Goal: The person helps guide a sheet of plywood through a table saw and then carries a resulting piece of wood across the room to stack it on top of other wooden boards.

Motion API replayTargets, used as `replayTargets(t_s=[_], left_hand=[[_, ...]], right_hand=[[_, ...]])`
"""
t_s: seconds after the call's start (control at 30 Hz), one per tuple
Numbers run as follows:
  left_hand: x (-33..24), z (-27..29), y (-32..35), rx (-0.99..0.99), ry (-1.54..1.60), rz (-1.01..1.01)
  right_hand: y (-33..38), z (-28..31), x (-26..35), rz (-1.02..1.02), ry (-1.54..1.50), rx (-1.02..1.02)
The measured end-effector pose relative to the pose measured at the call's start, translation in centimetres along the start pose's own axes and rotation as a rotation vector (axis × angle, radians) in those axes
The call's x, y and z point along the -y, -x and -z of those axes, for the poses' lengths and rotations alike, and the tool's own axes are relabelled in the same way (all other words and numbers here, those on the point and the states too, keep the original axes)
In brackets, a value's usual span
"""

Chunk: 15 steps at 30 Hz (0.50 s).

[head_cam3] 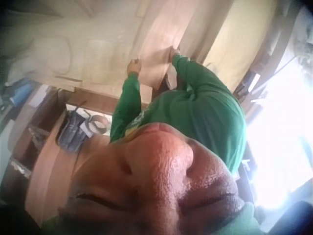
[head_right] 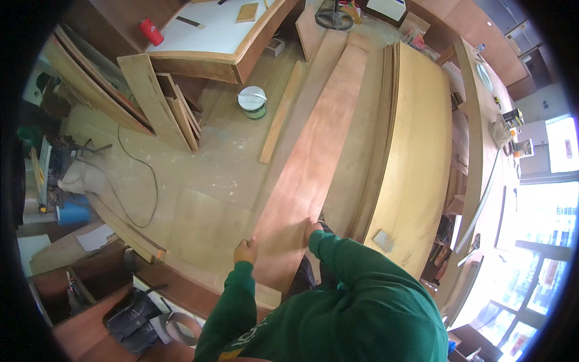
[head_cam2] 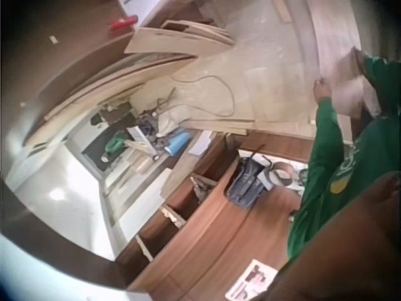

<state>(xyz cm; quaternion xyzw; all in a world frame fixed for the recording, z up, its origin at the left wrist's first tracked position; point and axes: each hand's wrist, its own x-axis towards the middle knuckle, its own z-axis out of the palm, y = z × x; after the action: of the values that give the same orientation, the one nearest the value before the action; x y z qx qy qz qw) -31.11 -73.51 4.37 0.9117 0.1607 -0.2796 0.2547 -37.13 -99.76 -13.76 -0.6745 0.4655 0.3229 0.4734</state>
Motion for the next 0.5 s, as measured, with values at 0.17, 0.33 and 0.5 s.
replayTargets(t_s=[0.17,0.33,0.5], left_hand=[[-1.9,-7.4,-6.3,0.078,0.029,-0.157],[-8.9,-11.7,-11.1,0.138,0.143,-0.089],[-15.3,-15.1,-13.9,0.119,0.2,-0.163]], right_hand=[[-6.5,5.8,3.3,0.029,0.029,-0.197],[-12.1,12.1,8.0,-0.031,0.053,-0.248],[-14.6,18.5,12.7,0.082,0.281,-0.304]])
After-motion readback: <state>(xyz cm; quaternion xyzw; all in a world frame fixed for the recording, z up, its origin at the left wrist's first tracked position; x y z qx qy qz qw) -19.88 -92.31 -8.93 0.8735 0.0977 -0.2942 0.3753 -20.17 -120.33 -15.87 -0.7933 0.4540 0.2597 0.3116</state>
